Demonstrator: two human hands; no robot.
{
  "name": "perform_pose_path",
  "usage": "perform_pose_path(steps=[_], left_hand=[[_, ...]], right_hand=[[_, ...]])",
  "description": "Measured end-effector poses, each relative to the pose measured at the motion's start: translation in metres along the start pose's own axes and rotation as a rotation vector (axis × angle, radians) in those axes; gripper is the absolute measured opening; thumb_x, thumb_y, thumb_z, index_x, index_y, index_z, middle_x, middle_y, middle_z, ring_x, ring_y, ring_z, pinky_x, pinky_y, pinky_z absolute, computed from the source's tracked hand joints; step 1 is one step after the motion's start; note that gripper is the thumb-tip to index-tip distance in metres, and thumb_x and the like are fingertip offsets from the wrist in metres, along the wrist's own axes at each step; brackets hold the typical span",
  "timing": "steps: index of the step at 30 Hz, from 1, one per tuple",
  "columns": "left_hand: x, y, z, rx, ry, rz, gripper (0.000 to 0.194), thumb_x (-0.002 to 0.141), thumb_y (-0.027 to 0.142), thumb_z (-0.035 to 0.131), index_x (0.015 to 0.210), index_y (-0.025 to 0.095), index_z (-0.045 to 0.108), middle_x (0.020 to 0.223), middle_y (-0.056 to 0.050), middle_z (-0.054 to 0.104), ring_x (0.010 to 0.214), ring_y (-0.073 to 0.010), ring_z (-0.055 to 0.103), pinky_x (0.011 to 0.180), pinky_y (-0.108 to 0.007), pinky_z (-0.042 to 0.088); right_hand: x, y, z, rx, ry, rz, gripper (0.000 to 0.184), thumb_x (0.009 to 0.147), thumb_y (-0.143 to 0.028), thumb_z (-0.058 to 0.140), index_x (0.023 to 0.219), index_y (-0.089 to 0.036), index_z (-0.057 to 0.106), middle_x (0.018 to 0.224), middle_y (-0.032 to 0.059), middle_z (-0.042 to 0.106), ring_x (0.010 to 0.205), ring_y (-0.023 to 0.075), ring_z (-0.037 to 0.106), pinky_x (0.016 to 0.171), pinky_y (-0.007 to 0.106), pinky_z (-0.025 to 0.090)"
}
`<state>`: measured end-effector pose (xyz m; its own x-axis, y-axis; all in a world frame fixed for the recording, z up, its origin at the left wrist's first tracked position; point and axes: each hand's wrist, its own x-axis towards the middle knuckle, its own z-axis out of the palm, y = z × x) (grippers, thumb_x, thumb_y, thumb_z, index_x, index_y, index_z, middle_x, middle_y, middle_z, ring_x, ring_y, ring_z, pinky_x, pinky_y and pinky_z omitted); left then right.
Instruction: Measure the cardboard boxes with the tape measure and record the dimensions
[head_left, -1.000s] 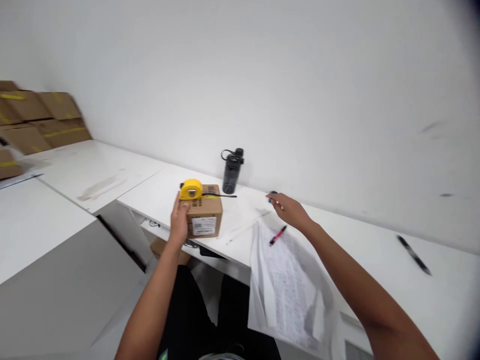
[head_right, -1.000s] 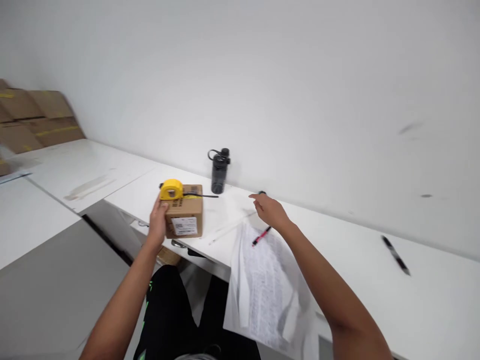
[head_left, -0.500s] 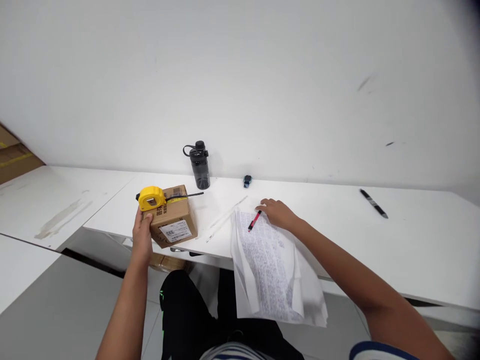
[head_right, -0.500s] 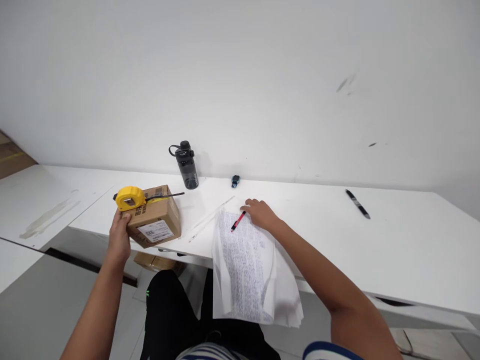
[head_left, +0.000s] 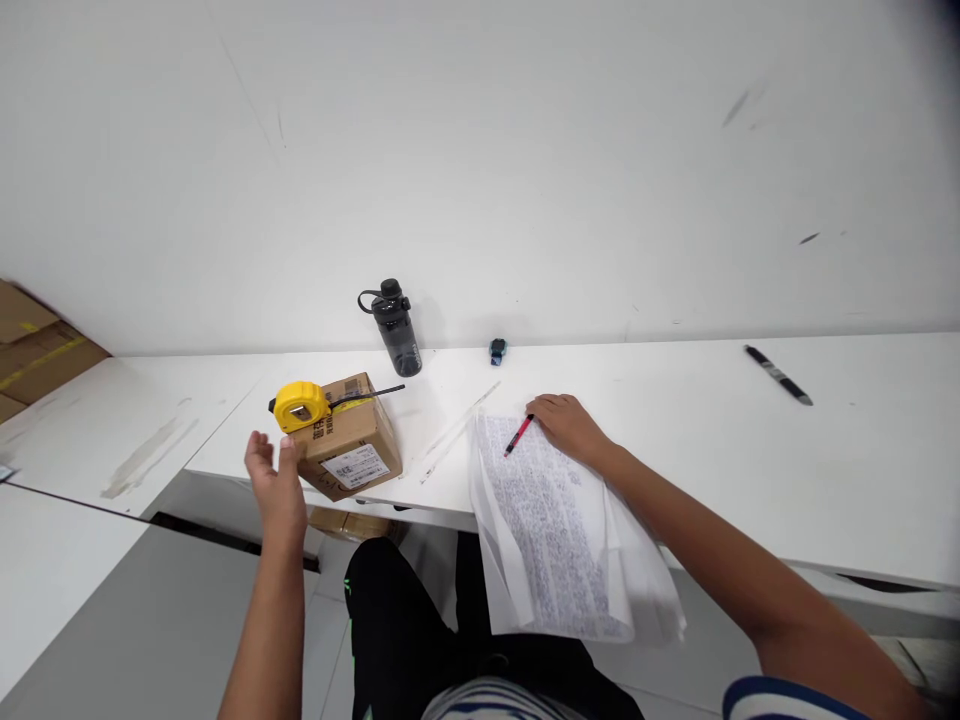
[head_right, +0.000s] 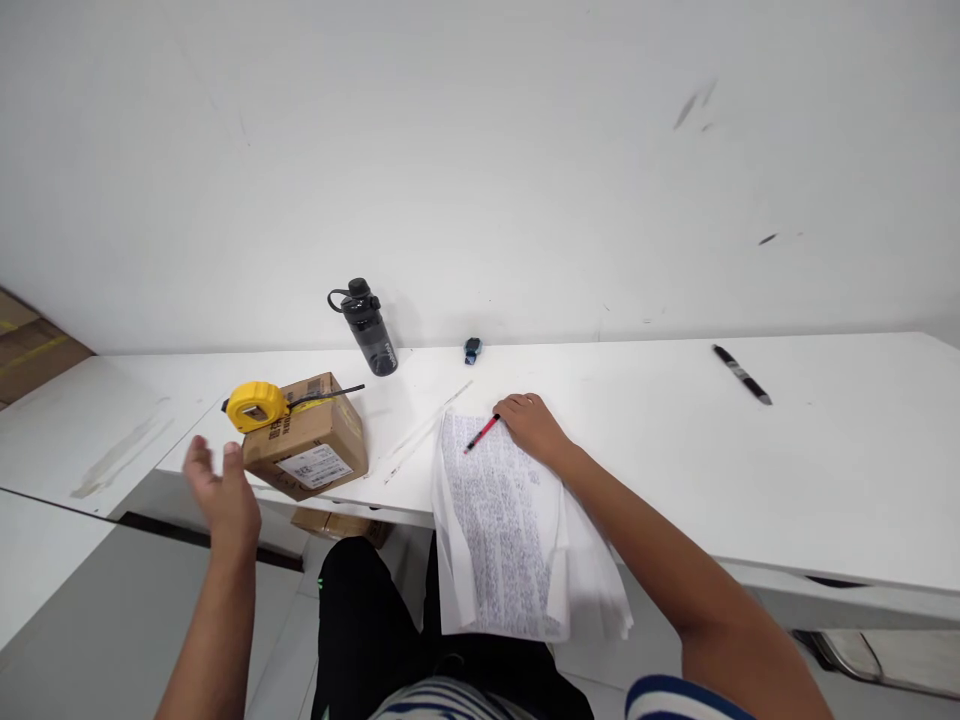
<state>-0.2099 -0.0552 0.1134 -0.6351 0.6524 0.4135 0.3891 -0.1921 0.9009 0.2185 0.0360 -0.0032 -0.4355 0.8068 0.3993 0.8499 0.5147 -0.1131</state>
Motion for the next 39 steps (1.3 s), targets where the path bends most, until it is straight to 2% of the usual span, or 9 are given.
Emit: perform_pose_path(steps=[4,6,9,12,15,21,24,30,39], left_hand=[[-0.058,0.019,0.013,0.157,0.188,0.675,0.053,0.088,0.042,0.057,0.134,0.019,0.044,0.133,-0.013,0.05,0.13,-0.0278,0.043,0.114,-0.049,0.029],[-0.095,0.03,0.032,0.068,-0.181,0.794,0.039,0.095,0.04,0.043,0.13,0.022,0.048,0.117,-0.01,0.06,0.118,-0.0253,0.054,0.108,-0.049,0.036],[-0.14,0.042,0.067,0.161,-0.967,0.84,0.042,0.096,0.046,0.04,0.131,0.024,0.051,0.128,-0.01,0.06,0.126,-0.0249,0.05,0.113,-0.047,0.03],[-0.156,0.038,0.094,0.283,-1.276,0.757,0.041,0.097,0.045,0.041,0.131,0.028,0.054,0.137,-0.006,0.057,0.136,-0.0242,0.04,0.118,-0.049,0.018],[-0.15,0.016,0.107,0.35,-1.282,0.603,0.038,0.099,0.042,0.036,0.126,0.029,0.06,0.136,-0.003,0.059,0.136,-0.022,0.041,0.117,-0.051,0.019],[-0.146,-0.019,0.113,0.356,-1.207,0.563,0.031,0.098,0.038,0.041,0.113,0.029,0.067,0.129,0.0,0.064,0.132,-0.0195,0.048,0.115,-0.05,0.024],[-0.15,-0.023,0.115,0.369,-1.157,0.59,0.028,0.097,0.036,0.045,0.11,0.029,0.068,0.126,0.0,0.066,0.13,-0.0201,0.051,0.114,-0.05,0.025],[-0.15,-0.025,0.117,0.378,-1.166,0.614,0.027,0.096,0.034,0.046,0.111,0.029,0.068,0.127,0.0,0.066,0.13,-0.0205,0.05,0.114,-0.05,0.027],[-0.149,-0.021,0.117,0.352,-1.185,0.527,0.027,0.095,0.036,0.048,0.109,0.028,0.069,0.125,-0.002,0.067,0.13,-0.0203,0.051,0.115,-0.051,0.025]], right_hand=[[0.002,-0.006,-0.003,0.013,0.033,0.064,0.039,0.082,0.004,0.042,0.106,-0.015,0.067,0.098,0.013,0.069,0.096,0.0264,0.059,0.085,0.04,0.039],[0.004,-0.006,-0.007,0.024,0.074,0.145,0.039,0.081,0.004,0.04,0.106,-0.012,0.066,0.095,0.0159,0.067,0.092,0.0281,0.059,0.078,0.04,0.04],[0.002,-0.002,-0.02,0.048,0.17,0.277,0.037,0.09,-0.006,0.035,0.118,-0.01,0.059,0.101,0.0172,0.062,0.091,0.0268,0.058,0.072,0.037,0.044],[-0.014,-0.002,-0.038,0.219,0.314,0.396,0.035,0.098,-0.023,0.032,0.128,-0.016,0.048,0.106,0.0121,0.056,0.082,0.0201,0.06,0.068,0.033,0.048],[-0.043,-0.015,-0.048,0.623,0.452,0.494,0.017,0.092,-0.036,0.05,0.103,-0.022,0.054,0.092,0.0026,0.053,0.072,0.0158,0.057,0.066,0.03,0.047],[-0.083,-0.038,-0.042,1.088,0.155,0.589,0.036,0.093,-0.054,0.042,0.076,-0.023,0.048,0.068,-0.0024,0.045,0.058,0.0134,0.042,0.054,0.027,0.037],[-0.083,-0.036,-0.041,1.074,0.153,0.643,0.047,0.094,-0.058,0.033,0.07,-0.022,0.051,0.064,-0.001,0.045,0.058,0.0142,0.041,0.053,0.027,0.035],[-0.078,-0.041,-0.04,0.935,0.021,0.629,0.049,0.086,-0.048,0.051,0.058,-0.024,0.019,0.052,-0.0063,0.025,0.05,0.0097,0.024,0.046,0.026,0.019],[-0.082,-0.039,-0.03,0.924,-0.001,0.543,0.046,0.085,-0.04,0.05,0.058,-0.023,0.016,0.053,-0.0063,0.022,0.051,0.0097,0.022,0.048,0.027,0.017]])
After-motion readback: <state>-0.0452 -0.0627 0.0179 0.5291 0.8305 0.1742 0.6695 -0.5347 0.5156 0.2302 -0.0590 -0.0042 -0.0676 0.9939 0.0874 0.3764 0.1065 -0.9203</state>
